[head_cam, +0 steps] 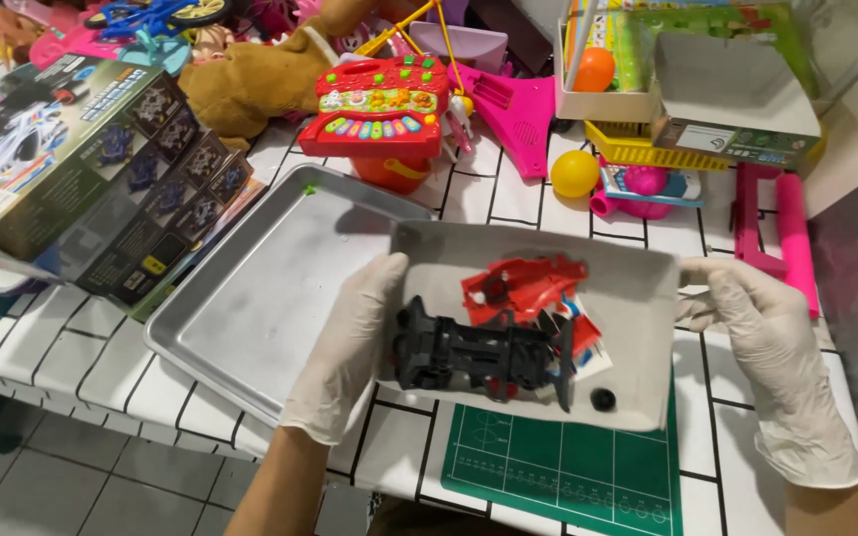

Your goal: Assembling a plastic toy car using a screwdriver and organizing parts on a tray.

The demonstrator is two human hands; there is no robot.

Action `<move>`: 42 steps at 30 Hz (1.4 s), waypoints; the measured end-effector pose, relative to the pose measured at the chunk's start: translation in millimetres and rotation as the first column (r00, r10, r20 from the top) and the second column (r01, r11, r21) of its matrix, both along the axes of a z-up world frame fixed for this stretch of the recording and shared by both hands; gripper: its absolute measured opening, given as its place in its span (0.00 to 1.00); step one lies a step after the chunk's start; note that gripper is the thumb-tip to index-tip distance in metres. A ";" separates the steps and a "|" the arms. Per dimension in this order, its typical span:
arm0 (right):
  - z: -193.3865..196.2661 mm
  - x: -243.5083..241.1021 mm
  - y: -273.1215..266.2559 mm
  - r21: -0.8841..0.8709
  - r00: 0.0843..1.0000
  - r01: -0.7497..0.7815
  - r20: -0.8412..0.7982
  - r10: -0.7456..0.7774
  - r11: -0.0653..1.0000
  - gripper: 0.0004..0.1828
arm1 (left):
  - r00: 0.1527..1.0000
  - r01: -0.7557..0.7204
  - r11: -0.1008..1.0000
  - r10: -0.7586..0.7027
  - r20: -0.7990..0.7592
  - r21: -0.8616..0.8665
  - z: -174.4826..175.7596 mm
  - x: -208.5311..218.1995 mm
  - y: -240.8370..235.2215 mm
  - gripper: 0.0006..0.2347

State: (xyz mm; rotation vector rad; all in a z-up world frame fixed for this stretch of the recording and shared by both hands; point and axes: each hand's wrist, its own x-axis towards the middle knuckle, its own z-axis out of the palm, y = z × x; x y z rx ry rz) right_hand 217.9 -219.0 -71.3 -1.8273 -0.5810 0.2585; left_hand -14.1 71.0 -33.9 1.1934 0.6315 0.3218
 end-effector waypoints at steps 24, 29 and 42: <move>-11.5 -5.2 18.5 -0.245 0.988 -0.013 0.145 0.050 0.969 0.11 | 0.657 -0.743 0.442 0.628 0.417 0.503 -66.5 -125.8 70.6 0.25; -19.4 -0.9 17.7 -0.252 0.971 -0.039 0.219 0.096 0.967 0.11 | 0.703 -0.711 0.495 0.491 0.515 0.499 -69.7 -117.4 45.8 0.26; -20.3 -3.0 17.5 -0.261 0.947 -0.060 0.289 0.137 0.963 0.11 | 0.762 -0.646 0.475 0.358 0.540 0.597 -58.8 -120.0 30.8 0.28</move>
